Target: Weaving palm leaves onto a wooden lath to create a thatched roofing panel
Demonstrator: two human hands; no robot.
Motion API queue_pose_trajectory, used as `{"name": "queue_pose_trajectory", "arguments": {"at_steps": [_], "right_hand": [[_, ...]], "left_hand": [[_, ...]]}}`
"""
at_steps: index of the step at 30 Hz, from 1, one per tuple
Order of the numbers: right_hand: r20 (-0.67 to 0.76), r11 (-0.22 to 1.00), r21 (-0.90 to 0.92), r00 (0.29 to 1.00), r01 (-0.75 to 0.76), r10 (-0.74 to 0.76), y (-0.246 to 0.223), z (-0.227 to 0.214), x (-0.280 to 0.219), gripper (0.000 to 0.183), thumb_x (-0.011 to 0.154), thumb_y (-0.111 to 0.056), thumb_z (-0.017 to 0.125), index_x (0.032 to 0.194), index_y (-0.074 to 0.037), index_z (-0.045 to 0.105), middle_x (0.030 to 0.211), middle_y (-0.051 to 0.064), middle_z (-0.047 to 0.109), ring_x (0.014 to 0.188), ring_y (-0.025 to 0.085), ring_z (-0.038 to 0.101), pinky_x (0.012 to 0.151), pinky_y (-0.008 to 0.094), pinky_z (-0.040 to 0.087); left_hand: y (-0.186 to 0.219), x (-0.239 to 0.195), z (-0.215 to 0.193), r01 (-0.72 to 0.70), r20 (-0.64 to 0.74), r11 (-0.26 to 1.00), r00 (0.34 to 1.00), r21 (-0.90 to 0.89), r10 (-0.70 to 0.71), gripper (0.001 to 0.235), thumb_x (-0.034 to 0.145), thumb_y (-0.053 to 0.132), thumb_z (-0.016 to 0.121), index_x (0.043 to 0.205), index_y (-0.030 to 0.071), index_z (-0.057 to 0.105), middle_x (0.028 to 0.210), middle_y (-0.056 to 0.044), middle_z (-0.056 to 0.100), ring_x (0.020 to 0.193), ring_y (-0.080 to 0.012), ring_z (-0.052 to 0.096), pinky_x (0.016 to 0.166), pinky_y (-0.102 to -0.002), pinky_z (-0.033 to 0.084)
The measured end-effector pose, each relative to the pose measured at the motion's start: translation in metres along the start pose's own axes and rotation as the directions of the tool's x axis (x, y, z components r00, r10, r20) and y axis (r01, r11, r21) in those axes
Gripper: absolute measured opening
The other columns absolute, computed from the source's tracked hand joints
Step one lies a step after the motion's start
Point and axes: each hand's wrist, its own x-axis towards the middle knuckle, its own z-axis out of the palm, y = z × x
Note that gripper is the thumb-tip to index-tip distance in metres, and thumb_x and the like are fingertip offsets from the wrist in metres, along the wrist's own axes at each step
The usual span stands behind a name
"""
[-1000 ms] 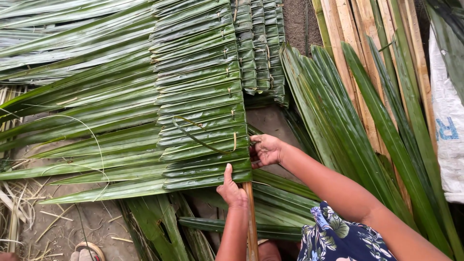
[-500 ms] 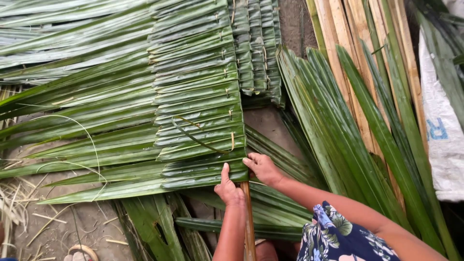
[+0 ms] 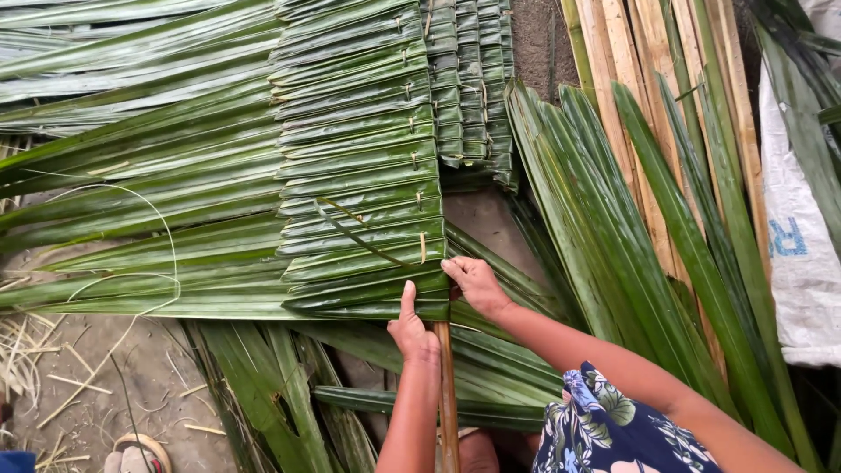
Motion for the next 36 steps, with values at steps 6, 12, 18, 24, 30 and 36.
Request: {"name": "queue_pose_trajectory", "arguments": {"at_steps": [6,12,18,24,30,36], "right_hand": [[0.108,0.995,-0.083,0.992,-0.050,0.059,0.010,0.000,-0.041,0.023,0.080,-0.014,0.089,0.092,-0.003,0.072,0.070,0.006,0.070,0.061,0.013,0.068,0.052,0.025,0.060],[0.118,0.999,0.025,0.992,-0.040,0.037,0.047,-0.011,-0.025,0.017,0.084,-0.008,0.084,0.094,-0.001,0.072,0.071,0.008,0.072,0.063,0.013,0.070,0.052,0.024,0.061],[0.194,0.999,-0.051,0.981,0.003,0.007,0.006,0.002,-0.057,0.045,0.065,-0.001,0.096,0.103,-0.001,0.073,0.082,0.007,0.076,0.072,0.012,0.068,0.063,0.026,0.063],[0.161,0.995,-0.092,0.987,0.038,-0.022,0.010,-0.001,-0.057,0.031,0.073,-0.005,0.091,0.099,-0.005,0.075,0.077,0.005,0.078,0.069,0.007,0.068,0.059,0.022,0.061],[0.178,1.000,-0.025,0.984,0.008,-0.003,0.009,-0.008,-0.049,0.040,0.076,0.001,0.087,0.114,-0.001,0.073,0.082,0.007,0.077,0.069,0.010,0.070,0.060,0.023,0.063],[0.187,1.000,-0.024,0.982,-0.006,0.011,0.010,-0.011,-0.045,0.045,0.076,0.002,0.086,0.119,0.002,0.071,0.082,0.010,0.076,0.069,0.013,0.071,0.060,0.025,0.064]], "left_hand": [[-0.009,0.017,0.002,0.011,0.014,0.999,1.000,-0.036,-0.010,0.053,0.063,0.006,0.100,0.100,-0.011,0.066,0.088,-0.020,0.069,0.079,-0.0276,0.072,0.071,-0.045,0.060],[-0.010,0.018,0.001,0.016,0.005,0.999,1.000,-0.043,-0.016,0.051,0.063,0.006,0.100,0.095,-0.012,0.065,0.083,-0.022,0.068,0.070,-0.0297,0.072,0.063,-0.046,0.062],[-0.028,0.039,-0.006,0.009,-0.006,0.999,1.000,-0.043,-0.010,0.052,0.064,0.008,0.100,0.096,-0.012,0.064,0.082,-0.022,0.068,0.070,-0.0307,0.072,0.061,-0.047,0.062],[-0.013,0.016,-0.002,-0.011,-0.012,0.999,1.000,-0.033,0.011,0.050,0.064,0.008,0.100,0.091,-0.014,0.064,0.078,-0.021,0.066,0.066,-0.0268,0.068,0.059,-0.046,0.060],[-0.012,0.013,-0.001,-0.018,-0.008,1.000,1.000,0.015,0.018,0.053,0.062,0.009,0.102,0.089,-0.015,0.064,0.077,-0.022,0.065,0.066,-0.0257,0.067,0.059,-0.045,0.058],[-0.009,0.011,-0.002,-0.028,0.044,0.999,0.999,0.018,0.027,0.048,0.063,0.005,0.100,0.094,-0.014,0.069,0.083,-0.021,0.069,0.072,-0.0262,0.071,0.065,-0.044,0.059]]}}
